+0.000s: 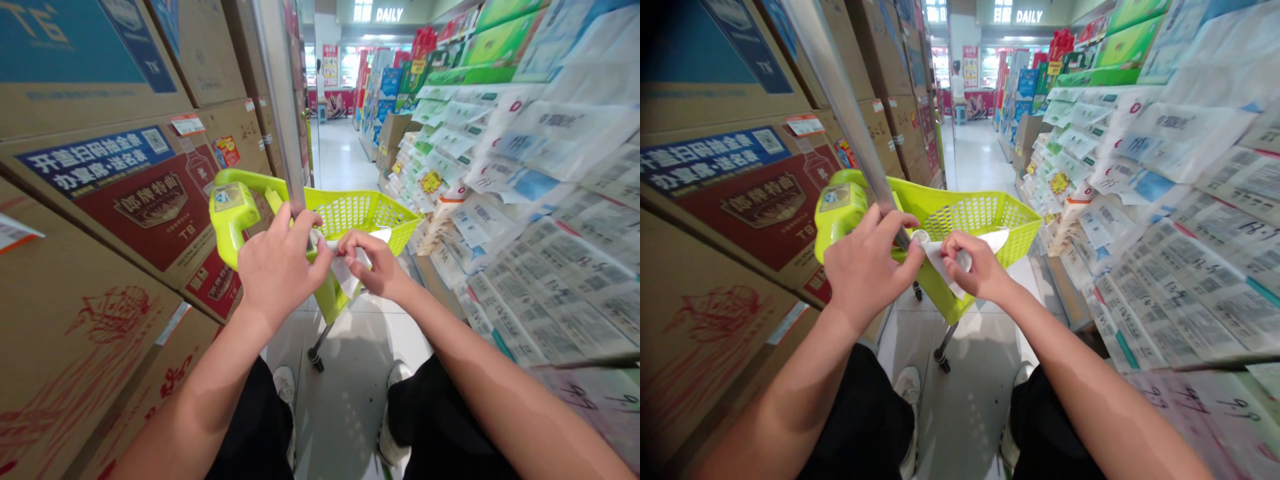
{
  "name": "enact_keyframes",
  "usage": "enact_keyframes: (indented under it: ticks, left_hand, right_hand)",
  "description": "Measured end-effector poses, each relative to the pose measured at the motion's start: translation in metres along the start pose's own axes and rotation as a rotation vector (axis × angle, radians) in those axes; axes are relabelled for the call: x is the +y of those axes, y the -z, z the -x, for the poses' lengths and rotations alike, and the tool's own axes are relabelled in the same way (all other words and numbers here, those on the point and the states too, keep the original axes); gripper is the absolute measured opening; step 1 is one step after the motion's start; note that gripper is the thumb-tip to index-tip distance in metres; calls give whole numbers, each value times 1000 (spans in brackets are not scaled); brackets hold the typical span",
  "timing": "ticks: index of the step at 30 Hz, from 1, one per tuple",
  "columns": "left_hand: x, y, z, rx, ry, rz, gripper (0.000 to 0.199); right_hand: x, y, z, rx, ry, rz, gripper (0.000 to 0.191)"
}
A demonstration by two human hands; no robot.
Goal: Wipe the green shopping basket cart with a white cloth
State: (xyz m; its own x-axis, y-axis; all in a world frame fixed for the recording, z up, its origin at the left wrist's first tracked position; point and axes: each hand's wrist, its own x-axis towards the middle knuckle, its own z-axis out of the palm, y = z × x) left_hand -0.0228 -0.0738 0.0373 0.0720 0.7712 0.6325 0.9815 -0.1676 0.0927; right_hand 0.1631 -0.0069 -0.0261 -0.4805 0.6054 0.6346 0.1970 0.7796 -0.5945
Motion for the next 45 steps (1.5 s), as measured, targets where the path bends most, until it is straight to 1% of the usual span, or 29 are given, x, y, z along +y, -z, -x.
enact_keyframes:
  ticks: [1, 2, 3, 5, 6, 7, 8, 9, 11, 13, 16, 18, 20, 23, 24, 26, 29, 32, 34, 35, 37, 38, 39, 40, 41, 42, 43, 44, 45]
  left_hand:
    - [-1, 0, 0, 1, 2, 2, 32]
    - [-1, 0, -1, 1, 3, 3, 32]
    - [-1, 0, -1, 0, 3, 4, 32]
    - [0, 0, -1, 0, 2, 5, 32]
    - [0, 0, -1, 1, 2, 5, 32]
    - [1, 0, -1, 2, 2, 4, 31]
    - [1, 0, -1, 3, 1, 3, 31]
    - [2, 0, 0, 2, 0, 2, 31]
    - [3, 0, 0, -3, -3, 3, 31]
    - [3, 0, 1, -10, -3, 7, 31]
    - [2, 1, 2, -23, 3, 20, 31]
    - [2, 1, 1, -27, 7, 20, 31]
    - [0, -1, 0, -17, 6, 9, 30]
    - [-2, -6, -2, 18, -1, -2, 28]
    - [-2, -7, -3, 29, -2, -2, 27]
    - [-3, -10, -3, 40, -6, 1, 26]
    - [-5, -11, -4, 51, -15, 7, 25]
    - [-6, -11, -4, 54, -18, 9, 25]
    - [-7, -10, -4, 51, -18, 12, 25]
    - [-7, -10, -5, 50, -17, 15, 25]
    - [-8, -11, -5, 46, -15, 26, 25]
    - [-8, -11, -6, 47, -13, 30, 25]
    - [-8, -11, -6, 48, -12, 32, 25]
    - [-8, -11, -6, 51, -12, 31, 25]
    - [-8, -12, -7, 55, -13, 30, 24]
    - [-8, -12, -7, 59, -14, 28, 24]
    - [-8, -12, -7, 61, -15, 27, 24]
    - [-7, -12, -7, 61, -15, 27, 24]
    - [-7, -12, -7, 58, -16, 27, 24]
  right_hand:
    - [9, 6, 2, 64, -44, 5, 13]
    - [20, 12, 4, 122, -99, 59, 16]
    - [34, 19, 7, 165, -173, 163, 19]
    - [64, 35, 12, 298, -356, 472, 31]
    - [80, 42, 14, 359, -468, 587, 38]
    - [94, 50, 16, 388, -563, 658, 44]
    - [106, 57, 17, 383, -627, 685, 44]
    - [115, 63, 17, 361, -676, 670, 41]
    - [127, 73, 15, 327, -734, 542, 28]
    - [132, 79, 13, 349, -756, 395, 17]
    - [132, 82, 12, 439, -783, 287, 12]
    - [131, 80, 14, 476, -824, 221, 11]
    - [131, 77, 17, 509, -876, 117, 15]
    - [130, 70, 18, 552, -951, -36, 28]
    - [130, 68, 18, 561, -970, -75, 30]
    - [130, 64, 17, 567, -993, -133, 28]
    - [130, 65, 17, 584, -1014, -151, 22]
    - [127, 76, 25, 612, -1058, -77, 21]
    - [120, 87, 37, 594, -1087, -21, 26]
    - [115, 92, 44, 557, -1106, 5, 31]
    - [102, 102, 57, 387, -1150, 109, 43]
    - [94, 105, 62, 282, -1159, 216, 48]
    - [87, 106, 65, 193, -1150, 362, 51]
    - [79, 106, 65, 139, -1120, 533, 53]
    - [71, 103, 64, 135, -1063, 698, 54]
    - [65, 99, 60, 174, -978, 825, 53]
    - [59, 92, 54, 224, -867, 898, 50]
    - [54, 84, 46, 258, -735, 915, 45]
    - [51, 73, 38, 264, -582, 883, 39]
